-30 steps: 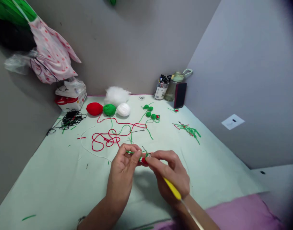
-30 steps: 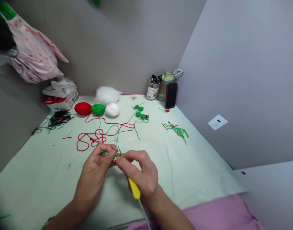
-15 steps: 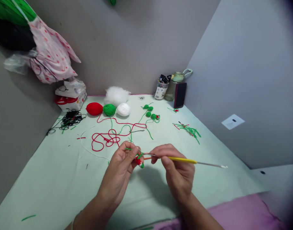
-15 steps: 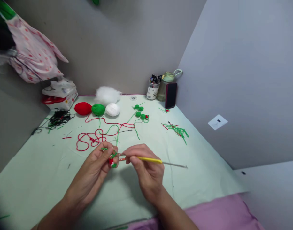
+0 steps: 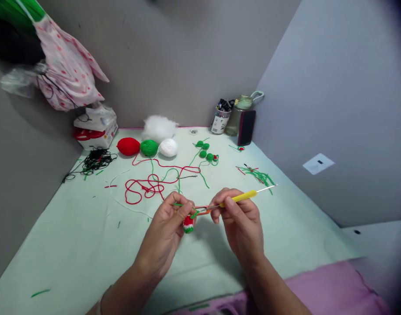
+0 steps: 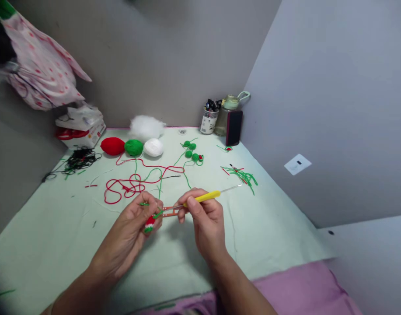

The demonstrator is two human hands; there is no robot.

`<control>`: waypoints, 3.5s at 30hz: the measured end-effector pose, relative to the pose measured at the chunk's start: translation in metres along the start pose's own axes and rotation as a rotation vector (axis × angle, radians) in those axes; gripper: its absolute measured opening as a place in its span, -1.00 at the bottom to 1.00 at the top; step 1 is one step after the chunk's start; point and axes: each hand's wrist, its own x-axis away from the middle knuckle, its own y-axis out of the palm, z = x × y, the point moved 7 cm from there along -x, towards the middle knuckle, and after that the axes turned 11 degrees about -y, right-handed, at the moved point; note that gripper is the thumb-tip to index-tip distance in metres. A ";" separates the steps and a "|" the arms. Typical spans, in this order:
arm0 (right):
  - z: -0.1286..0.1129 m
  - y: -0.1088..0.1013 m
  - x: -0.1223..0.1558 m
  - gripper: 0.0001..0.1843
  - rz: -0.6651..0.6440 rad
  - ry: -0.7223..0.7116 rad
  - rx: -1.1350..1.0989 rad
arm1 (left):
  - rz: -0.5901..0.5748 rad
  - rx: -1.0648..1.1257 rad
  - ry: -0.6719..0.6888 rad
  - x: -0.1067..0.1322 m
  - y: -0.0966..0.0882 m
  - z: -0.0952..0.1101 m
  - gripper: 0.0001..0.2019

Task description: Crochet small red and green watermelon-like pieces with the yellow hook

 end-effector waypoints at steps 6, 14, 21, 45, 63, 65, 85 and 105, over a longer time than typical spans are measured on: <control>0.010 0.003 -0.002 -0.77 -0.044 0.161 -0.113 | -0.108 -0.024 -0.078 -0.002 0.004 0.000 -0.66; -0.003 0.014 0.007 -0.86 -0.186 -0.140 0.096 | 0.075 -0.160 0.338 0.005 0.009 -0.003 -0.82; -0.008 0.014 0.007 -0.85 -0.201 -0.251 0.189 | 0.107 -0.193 0.281 0.002 -0.004 -0.004 -0.82; -0.031 0.021 0.021 -0.72 -0.235 -0.556 0.520 | -0.053 0.162 0.002 0.005 0.019 -0.009 -0.77; 0.001 0.000 -0.001 -0.79 -0.060 -0.004 -0.023 | -0.076 0.038 -0.032 0.002 0.007 -0.004 -0.74; 0.010 0.003 -0.003 -0.74 -0.091 0.134 -0.089 | -0.046 -0.020 0.010 0.003 0.008 -0.005 -0.72; -0.010 0.011 0.011 -0.78 -0.193 -0.256 0.261 | 0.202 -0.209 0.289 0.009 -0.003 -0.002 -0.68; -0.020 0.014 0.012 -0.77 -0.181 -0.389 0.356 | 0.165 -0.044 0.157 0.002 -0.003 0.002 -0.68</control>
